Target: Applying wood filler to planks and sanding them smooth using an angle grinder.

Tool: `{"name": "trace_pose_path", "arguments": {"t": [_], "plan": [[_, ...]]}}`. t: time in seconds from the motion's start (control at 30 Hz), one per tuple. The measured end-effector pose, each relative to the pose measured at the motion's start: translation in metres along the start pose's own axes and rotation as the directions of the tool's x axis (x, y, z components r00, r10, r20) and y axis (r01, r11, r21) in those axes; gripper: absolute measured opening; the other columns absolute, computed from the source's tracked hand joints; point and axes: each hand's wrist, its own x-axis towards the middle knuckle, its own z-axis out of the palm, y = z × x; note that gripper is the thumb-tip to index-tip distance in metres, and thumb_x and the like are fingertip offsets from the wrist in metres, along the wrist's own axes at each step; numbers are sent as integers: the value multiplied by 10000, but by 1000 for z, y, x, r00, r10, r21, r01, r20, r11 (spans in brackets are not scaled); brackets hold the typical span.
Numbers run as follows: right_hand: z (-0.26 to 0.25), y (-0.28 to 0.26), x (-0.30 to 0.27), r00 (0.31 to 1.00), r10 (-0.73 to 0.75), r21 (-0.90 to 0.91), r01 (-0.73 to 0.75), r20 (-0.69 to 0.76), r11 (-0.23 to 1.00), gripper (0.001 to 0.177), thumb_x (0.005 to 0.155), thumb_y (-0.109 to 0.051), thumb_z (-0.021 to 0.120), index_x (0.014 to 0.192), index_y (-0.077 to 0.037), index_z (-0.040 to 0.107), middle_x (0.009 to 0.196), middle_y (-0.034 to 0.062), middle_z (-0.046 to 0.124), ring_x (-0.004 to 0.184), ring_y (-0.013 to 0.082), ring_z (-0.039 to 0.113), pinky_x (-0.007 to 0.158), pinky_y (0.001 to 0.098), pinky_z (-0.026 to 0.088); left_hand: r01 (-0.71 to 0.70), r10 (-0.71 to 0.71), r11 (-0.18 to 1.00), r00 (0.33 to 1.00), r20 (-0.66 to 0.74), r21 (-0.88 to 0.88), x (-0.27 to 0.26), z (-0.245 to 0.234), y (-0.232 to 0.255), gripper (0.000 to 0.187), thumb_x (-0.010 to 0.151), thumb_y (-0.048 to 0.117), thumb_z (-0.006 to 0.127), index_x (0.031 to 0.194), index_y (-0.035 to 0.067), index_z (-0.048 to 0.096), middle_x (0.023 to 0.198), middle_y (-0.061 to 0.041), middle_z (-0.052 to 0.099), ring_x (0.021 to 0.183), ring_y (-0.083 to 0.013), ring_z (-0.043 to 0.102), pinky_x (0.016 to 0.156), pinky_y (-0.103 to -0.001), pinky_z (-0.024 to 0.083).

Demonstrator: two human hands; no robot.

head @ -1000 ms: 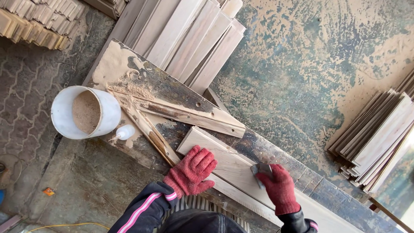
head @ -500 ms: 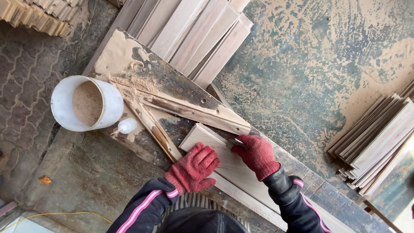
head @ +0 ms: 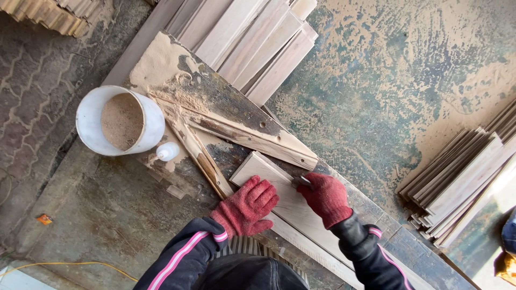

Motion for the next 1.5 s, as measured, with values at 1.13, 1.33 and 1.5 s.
{"name": "trace_pose_path", "arguments": {"t": [1.13,1.33,1.5], "plan": [[-60,-72,41,936,-90,708,319,-342,630,409,845,65,697,1244,-25,706,1124,72,759,1006,176,691,926,302,553,739,-631,530,16,-776,-416,-75,-2,-12,887,662,265,942,1416,39,533,1347,-171,620,1141,-315,632,986,-403,552],[-23,-206,168,881,-251,308,388,-401,869,365,866,-270,802,1224,-295,742,1133,16,752,1100,336,693,972,498,561,787,-643,460,-24,-765,-411,-81,-33,-70,989,462,559,991,1276,74,704,1174,-219,718,1057,-408,712,931,-525,551],[4,-233,215,902,-303,-42,306,-308,951,241,917,-350,728,1157,-377,719,1011,-1,744,1046,319,710,953,503,588,847,-530,494,115,-840,-195,-93,-27,-94,849,523,656,936,1226,232,718,1081,-47,734,975,-282,715,842,-464,535]]}}
